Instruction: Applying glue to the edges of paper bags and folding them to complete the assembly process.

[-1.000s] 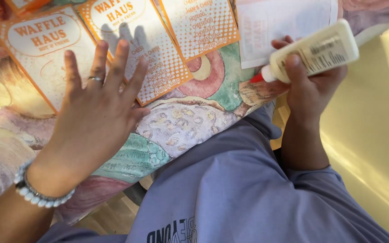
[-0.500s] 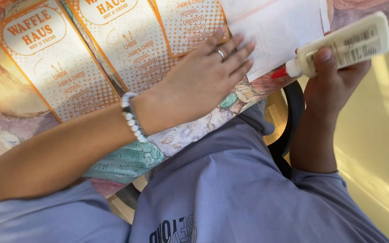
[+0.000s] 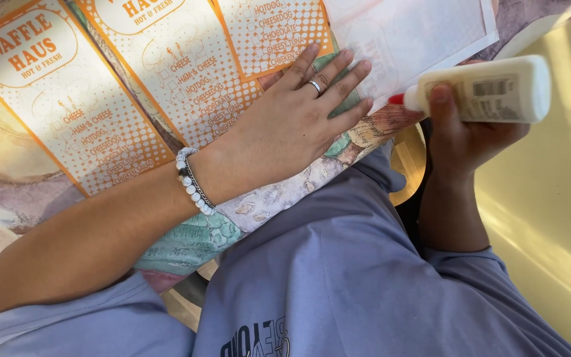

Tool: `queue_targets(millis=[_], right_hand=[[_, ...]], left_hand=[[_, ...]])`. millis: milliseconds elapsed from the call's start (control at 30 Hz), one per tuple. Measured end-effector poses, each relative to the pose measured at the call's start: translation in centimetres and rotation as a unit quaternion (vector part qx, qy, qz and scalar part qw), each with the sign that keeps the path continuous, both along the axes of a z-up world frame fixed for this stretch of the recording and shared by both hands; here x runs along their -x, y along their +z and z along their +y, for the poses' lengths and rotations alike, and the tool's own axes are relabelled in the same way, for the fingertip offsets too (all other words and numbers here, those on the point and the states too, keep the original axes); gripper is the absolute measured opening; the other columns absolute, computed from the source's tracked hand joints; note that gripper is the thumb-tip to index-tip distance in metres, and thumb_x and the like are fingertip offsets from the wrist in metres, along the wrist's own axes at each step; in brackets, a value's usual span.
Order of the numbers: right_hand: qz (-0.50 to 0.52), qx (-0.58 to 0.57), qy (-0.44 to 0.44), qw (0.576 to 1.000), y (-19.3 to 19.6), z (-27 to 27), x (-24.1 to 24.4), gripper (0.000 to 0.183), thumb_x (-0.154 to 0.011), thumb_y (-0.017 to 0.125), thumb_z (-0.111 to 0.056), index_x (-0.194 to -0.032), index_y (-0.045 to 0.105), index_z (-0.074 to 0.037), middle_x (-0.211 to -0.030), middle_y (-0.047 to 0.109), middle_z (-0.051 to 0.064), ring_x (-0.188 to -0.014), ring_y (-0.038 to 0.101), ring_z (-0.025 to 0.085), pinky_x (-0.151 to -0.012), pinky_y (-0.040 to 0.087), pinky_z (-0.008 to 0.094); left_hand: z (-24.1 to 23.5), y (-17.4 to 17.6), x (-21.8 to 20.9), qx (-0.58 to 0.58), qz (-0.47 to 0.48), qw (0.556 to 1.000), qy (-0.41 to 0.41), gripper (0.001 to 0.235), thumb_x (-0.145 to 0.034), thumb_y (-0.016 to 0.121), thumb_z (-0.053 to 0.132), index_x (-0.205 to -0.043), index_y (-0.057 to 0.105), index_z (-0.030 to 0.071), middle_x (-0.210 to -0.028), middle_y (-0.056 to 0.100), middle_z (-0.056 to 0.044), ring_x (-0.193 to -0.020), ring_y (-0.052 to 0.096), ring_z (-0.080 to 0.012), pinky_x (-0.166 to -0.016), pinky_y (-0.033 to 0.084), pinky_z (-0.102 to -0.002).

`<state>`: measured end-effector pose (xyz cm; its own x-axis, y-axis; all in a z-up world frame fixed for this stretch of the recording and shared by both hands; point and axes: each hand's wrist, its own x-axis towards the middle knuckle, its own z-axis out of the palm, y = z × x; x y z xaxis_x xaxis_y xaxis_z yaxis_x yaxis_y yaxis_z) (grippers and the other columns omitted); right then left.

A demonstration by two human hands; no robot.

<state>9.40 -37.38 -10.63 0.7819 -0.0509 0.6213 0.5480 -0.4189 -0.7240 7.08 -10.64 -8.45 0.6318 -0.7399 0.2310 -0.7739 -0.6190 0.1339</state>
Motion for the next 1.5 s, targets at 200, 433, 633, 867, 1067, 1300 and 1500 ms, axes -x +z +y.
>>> queue_targets(millis=[200,433,633,867,1067,1300,1500], right_hand=[[0.006,-0.035,-0.016,0.999,-0.7,1.7,1.8,0.033,-0.093,0.084,-0.009,-0.107,0.061,0.01,-0.1,0.065,0.023,-0.091,0.067,0.035,-0.079,0.062,0.047],[-0.056,0.021,-0.103,0.993,-0.2,-1.3,-1.1,0.028,-0.095,0.084,-0.002,-0.099,0.058,0.008,-0.086,0.059,0.018,-0.079,0.061,0.029,-0.063,0.057,0.043],[-0.005,-0.036,-0.025,0.999,-0.3,2.4,1.6,0.026,-0.092,0.081,-0.004,-0.108,0.065,0.009,-0.099,0.069,0.022,-0.088,0.071,0.033,-0.074,0.065,0.042],[-0.05,-0.029,-0.121,0.991,-1.1,-2.5,-2.1,0.033,-0.09,0.087,-0.007,-0.094,0.057,0.008,-0.084,0.062,0.019,-0.075,0.062,0.027,-0.061,0.059,0.044],[-0.048,-0.044,-0.136,0.989,-1.8,-1.6,-1.1,0.036,-0.091,0.086,-0.01,-0.105,0.058,0.008,-0.091,0.057,0.016,-0.083,0.058,0.026,-0.068,0.057,0.045],[-0.075,-0.04,-0.133,0.987,-2.5,-4.3,-2.9,0.037,-0.091,0.089,-0.005,-0.108,0.058,0.007,-0.093,0.059,0.019,-0.083,0.059,0.03,-0.067,0.057,0.046],[-0.064,-0.079,-0.113,0.988,-3.3,-4.6,-3.0,0.039,-0.097,0.086,-0.004,-0.119,0.055,0.007,-0.103,0.065,0.028,-0.086,0.068,0.039,-0.059,0.059,0.049]], left_hand=[[0.1,-0.3,0.0,0.021,-0.007,1.0,-0.003,0.048,-0.103,0.058,0.03,-0.149,0.06,0.015,-0.162,0.045,-0.021,-0.149,0.041,-0.041,-0.123,0.022,-0.062],[0.0,-0.4,0.1,0.027,-0.006,1.0,0.002,0.047,-0.103,0.058,0.027,-0.148,0.061,0.014,-0.162,0.045,-0.021,-0.149,0.042,-0.0414,-0.123,0.021,-0.062],[-0.1,-0.1,0.1,0.003,0.005,1.0,0.006,0.054,-0.101,0.058,0.037,-0.15,0.059,0.016,-0.165,0.041,-0.02,-0.152,0.037,-0.0403,-0.124,0.021,-0.061],[-0.1,-0.3,0.1,0.028,0.0,1.0,0.007,0.047,-0.103,0.057,0.029,-0.148,0.061,0.015,-0.163,0.044,-0.02,-0.15,0.041,-0.0408,-0.123,0.021,-0.062],[-0.1,-0.2,0.2,0.015,0.006,1.0,0.01,0.049,-0.103,0.056,0.032,-0.15,0.059,0.016,-0.164,0.043,-0.02,-0.151,0.039,-0.0408,-0.123,0.02,-0.063],[-0.1,-0.1,0.2,0.018,0.007,1.0,0.01,0.051,-0.101,0.058,0.031,-0.149,0.06,0.016,-0.164,0.043,-0.02,-0.151,0.04,-0.0401,-0.124,0.02,-0.062],[-0.1,-0.5,0.1,0.029,0.007,0.999,0.012,0.049,-0.102,0.057,0.03,-0.149,0.06,0.016,-0.164,0.043,-0.02,-0.151,0.039,-0.041,-0.123,0.021,-0.062]])
